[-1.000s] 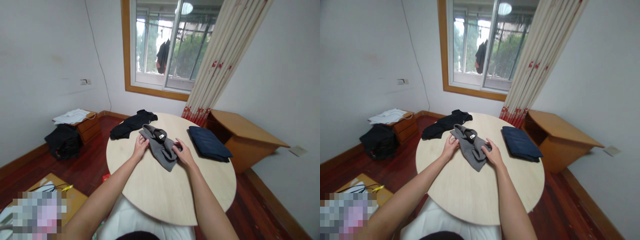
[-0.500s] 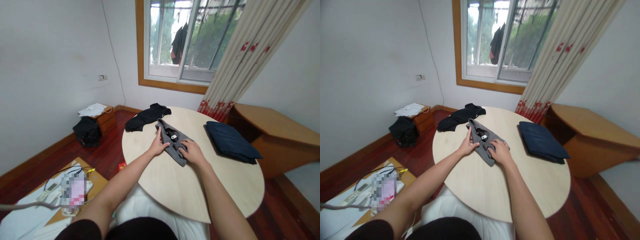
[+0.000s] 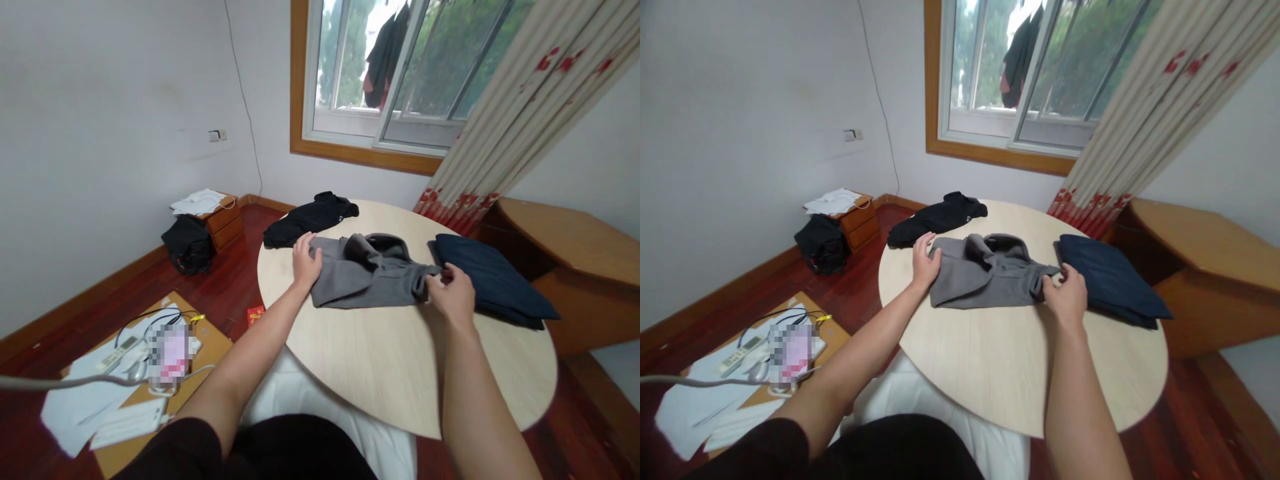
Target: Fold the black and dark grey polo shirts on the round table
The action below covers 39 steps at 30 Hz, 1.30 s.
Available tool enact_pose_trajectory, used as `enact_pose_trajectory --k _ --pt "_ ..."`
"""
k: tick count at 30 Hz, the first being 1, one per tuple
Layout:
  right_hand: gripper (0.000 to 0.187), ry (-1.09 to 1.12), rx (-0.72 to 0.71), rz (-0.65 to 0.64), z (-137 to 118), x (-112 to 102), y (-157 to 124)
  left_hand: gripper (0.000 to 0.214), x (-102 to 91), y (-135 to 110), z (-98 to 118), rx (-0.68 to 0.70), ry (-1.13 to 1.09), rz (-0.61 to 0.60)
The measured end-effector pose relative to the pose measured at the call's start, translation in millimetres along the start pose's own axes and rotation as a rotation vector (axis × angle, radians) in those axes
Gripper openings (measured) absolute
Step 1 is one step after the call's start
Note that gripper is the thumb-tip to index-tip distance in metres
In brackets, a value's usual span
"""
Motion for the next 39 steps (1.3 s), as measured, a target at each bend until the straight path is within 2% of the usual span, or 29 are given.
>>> enact_pose_trajectory --k 2,4,6,8,10,13,15,17,21,23,25,27,29,30,31,33,35,36,37,39 --pt "0.055 0.048 -0.058 0.027 -10 2 -5 0.027 2.3 -7 16 0.102 0.08 -0.133" --pt "0.051 0.086 -0.16 -0.058 -23 10 -11 0.025 12.6 -17 31 0.196 0.116 -0.335" --pt "0.052 0.047 -0.246 -0.217 -34 24 -16 0.038 25.2 -28 42 0.274 0.163 -0.532" --pt "0.061 -0.074 -0.281 -0.352 -40 40 -20 0.059 34.9 -37 47 0.33 0.233 -0.672" --pt "0.064 -0.214 -0.277 -0.428 -43 52 -22 0.069 39.8 -42 48 0.354 0.301 -0.741" --pt "0.046 -0.304 -0.264 -0.444 -45 56 -22 0.064 40.8 -42 44 0.325 0.36 -0.77" --pt "0.036 -0.259 -0.276 -0.4 -47 51 -21 0.058 40.4 -40 41 0.294 0.361 -0.771" --pt "0.034 -0.17 -0.288 -0.321 -48 42 -21 0.05 39.9 -37 40 0.278 0.315 -0.744" --pt "0.036 -0.022 -0.289 -0.115 -52 26 -22 0.033 35.1 -28 36 0.276 0.093 -0.566" --pt "0.036 0.032 -0.278 0.037 -51 16 -19 0.027 27.7 -20 29 0.267 -0.014 -0.411" --pt "0.032 0.067 -0.241 0.224 -46 4 -15 0.025 15.8 -10 17 0.215 -0.066 -0.203" --pt "0.026 0.064 -0.158 0.428 -38 -10 -11 0.026 0.5 0 1 0.105 -0.049 0.04" --pt "0.023 0.066 -0.077 0.573 -31 -23 -11 0.033 -14.2 6 -10 0.005 0.023 0.245" --pt "0.024 0.079 -0.054 0.58 -29 -27 -11 0.038 -20.0 7 -11 -0.014 0.067 0.309" --pt "0.026 0.1 -0.038 0.533 -28 -28 -11 0.043 -24.3 7 -9 -0.004 0.108 0.341" --pt "0.039 0.139 0.012 0.308 -28 -24 -12 0.049 -28.2 5 3 0.079 0.174 0.323" --pt "0.052 0.152 0.068 0.058 -31 -13 -15 0.045 -26.7 1 22 0.198 0.218 0.228" --pt "0.053 0.143 0.064 -0.024 -34 -7 -16 0.04 -24.2 -2 31 0.26 0.233 0.157" --pt "0.052 0.128 0.023 -0.076 -36 0 -17 0.035 -20.5 -5 39 0.32 0.244 0.071" --pt "0.045 0.081 -0.147 -0.151 -42 16 -17 0.028 -10.2 -12 50 0.423 0.253 -0.132"
Point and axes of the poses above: each hand's wrist, its own y-axis towards the middle knuckle, its own x-axis out of the palm, z = x × y, the point moved 3 cm from there along y, towards the middle knuckle, and after that the axes turned 4 degrees about x, right-handed, at the moved point
